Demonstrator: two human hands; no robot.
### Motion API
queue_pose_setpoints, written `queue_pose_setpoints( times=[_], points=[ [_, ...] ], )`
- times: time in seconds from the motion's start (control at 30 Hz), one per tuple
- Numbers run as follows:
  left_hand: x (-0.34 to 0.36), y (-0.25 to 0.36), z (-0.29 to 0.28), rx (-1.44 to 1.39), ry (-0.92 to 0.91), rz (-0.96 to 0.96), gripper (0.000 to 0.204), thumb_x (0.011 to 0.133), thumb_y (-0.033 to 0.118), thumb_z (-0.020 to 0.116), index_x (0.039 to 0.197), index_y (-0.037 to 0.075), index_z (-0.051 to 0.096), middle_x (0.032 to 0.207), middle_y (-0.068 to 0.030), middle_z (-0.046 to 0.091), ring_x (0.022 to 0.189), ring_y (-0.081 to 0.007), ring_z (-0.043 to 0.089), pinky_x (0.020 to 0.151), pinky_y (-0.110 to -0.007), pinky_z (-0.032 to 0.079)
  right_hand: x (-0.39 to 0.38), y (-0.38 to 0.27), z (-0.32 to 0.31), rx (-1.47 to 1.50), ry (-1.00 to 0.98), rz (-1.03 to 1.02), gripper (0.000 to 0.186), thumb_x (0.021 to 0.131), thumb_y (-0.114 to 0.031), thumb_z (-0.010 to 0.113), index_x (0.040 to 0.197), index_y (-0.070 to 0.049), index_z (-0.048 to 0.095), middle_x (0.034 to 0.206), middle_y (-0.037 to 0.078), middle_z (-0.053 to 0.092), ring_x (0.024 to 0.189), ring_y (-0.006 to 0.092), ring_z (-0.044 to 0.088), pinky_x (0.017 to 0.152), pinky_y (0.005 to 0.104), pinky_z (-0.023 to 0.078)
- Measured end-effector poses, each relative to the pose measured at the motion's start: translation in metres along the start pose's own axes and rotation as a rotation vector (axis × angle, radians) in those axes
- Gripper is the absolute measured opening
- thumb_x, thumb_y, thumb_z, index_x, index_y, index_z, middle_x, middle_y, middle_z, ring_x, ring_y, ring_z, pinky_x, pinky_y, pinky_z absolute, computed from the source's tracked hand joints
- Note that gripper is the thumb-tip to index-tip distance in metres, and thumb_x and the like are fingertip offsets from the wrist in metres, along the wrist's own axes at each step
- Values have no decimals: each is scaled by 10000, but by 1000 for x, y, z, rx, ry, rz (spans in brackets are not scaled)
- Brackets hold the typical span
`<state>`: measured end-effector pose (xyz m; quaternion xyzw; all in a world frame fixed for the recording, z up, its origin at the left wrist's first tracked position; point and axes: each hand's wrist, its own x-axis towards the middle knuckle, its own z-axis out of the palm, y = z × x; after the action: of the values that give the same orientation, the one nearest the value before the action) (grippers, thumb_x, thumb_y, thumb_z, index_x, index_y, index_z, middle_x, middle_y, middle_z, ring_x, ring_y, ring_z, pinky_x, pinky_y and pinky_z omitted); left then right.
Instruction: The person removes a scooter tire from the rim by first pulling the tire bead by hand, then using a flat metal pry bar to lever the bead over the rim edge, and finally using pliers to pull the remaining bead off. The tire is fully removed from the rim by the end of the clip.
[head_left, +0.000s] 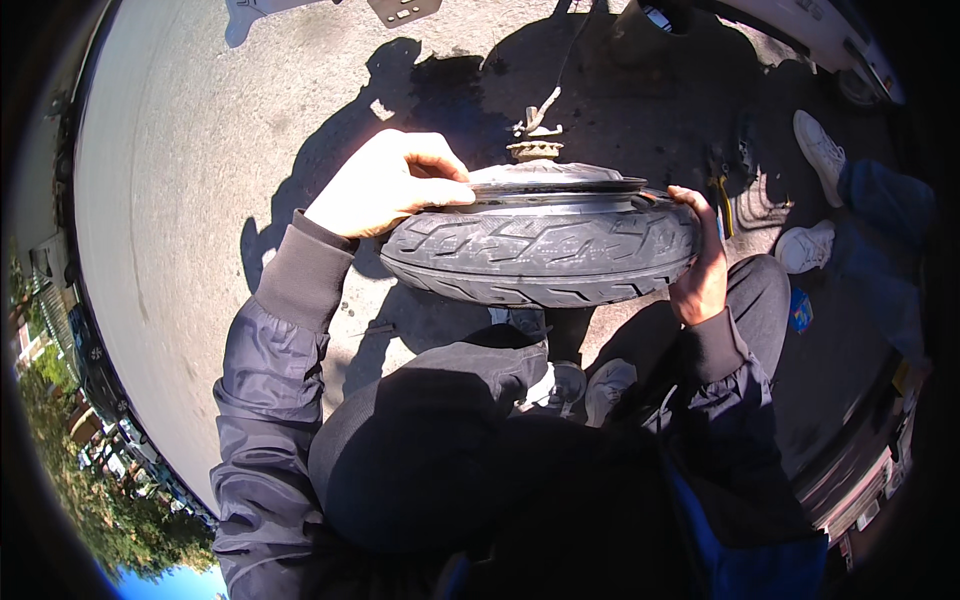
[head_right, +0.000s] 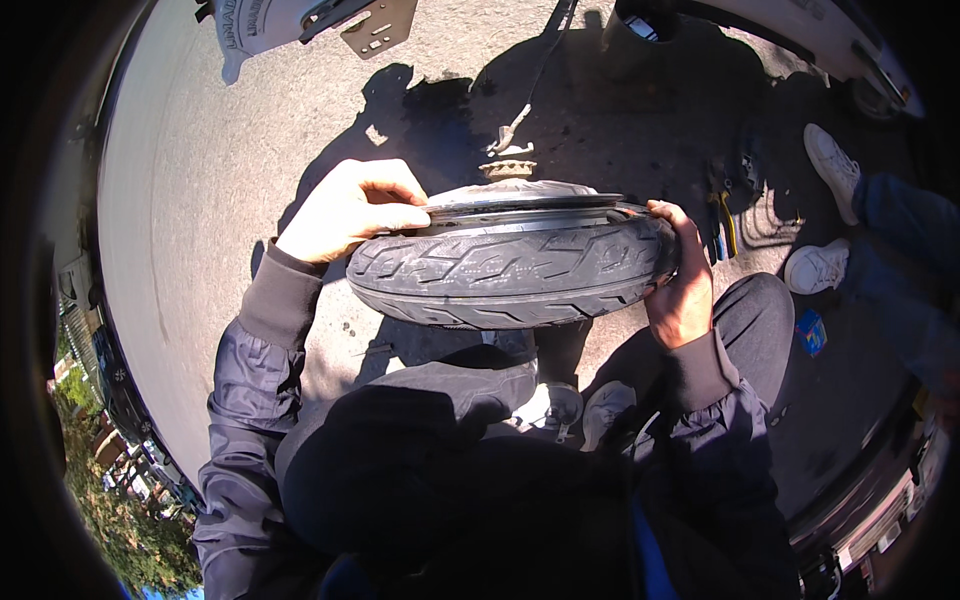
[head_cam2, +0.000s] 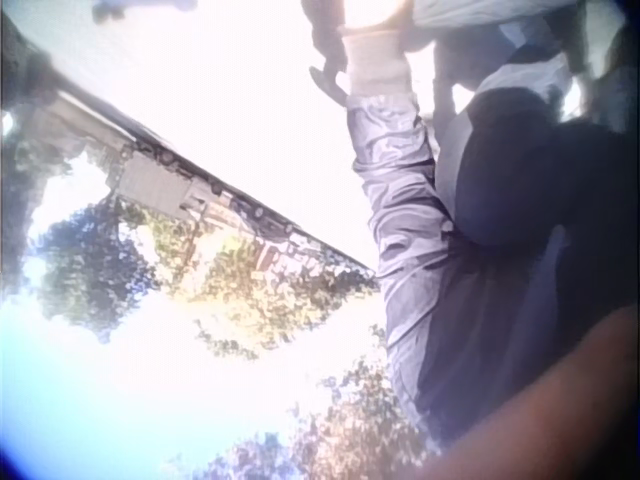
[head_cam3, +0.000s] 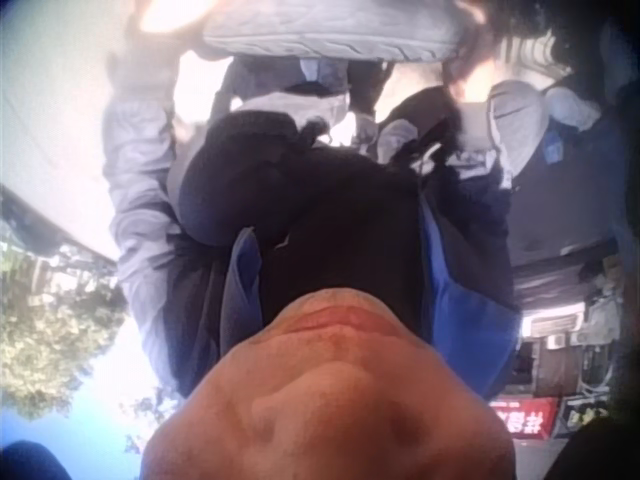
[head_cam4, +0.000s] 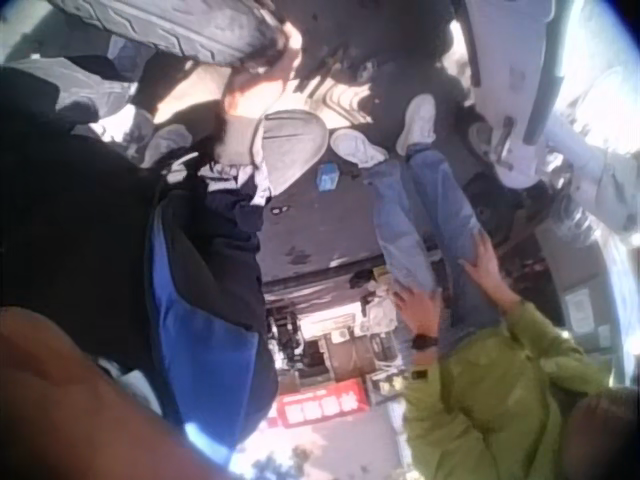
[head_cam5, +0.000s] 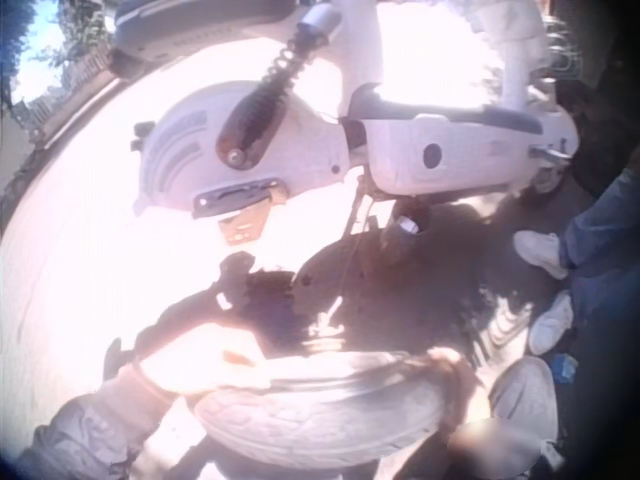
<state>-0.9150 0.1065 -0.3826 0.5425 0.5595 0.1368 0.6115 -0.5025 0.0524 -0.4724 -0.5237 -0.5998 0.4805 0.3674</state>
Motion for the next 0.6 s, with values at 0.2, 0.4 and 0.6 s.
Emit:
queue_pose_setpoints(
  times=[0.2, 0.4, 0.6],
  points=[
    [-5, 7, 18, 13, 95, 55, 134, 957, 92, 856, 1006, -15, 791, 921, -37, 741, 857, -106, 711, 807, -282, 588, 16, -83, -20, -440, -182, -155, 984, 715, -28, 937, 1588, -41, 482, 1632, 245, 498, 1581, 448, 438, 1303, 518, 392],
    [-4, 15, 36, 66, 168, 57, 124, 965, 76, 862, 1033, -5, 797, 942, -53, 771, 864, -103, 730, 816, -271, 613, 15, -127, -1, -466, -244, -285, 877, 659, 4, 899, 1475, -35, 578, 1417, 224, 569, 1297, 427, 573, 1125, 515, 484],
    [-7, 21, 42, 116, 191, 101, 128, 962, 86, 866, 1025, -4, 800, 929, -63, 787, 842, -114, 743, 808, -284, 621, 16, -114, 3, -426, -152, -358, 688, 691, -7, 855, 1343, -30, 636, 1299, 177, 651, 1219, 396, 619, 1083, 503, 481]
  ],
)
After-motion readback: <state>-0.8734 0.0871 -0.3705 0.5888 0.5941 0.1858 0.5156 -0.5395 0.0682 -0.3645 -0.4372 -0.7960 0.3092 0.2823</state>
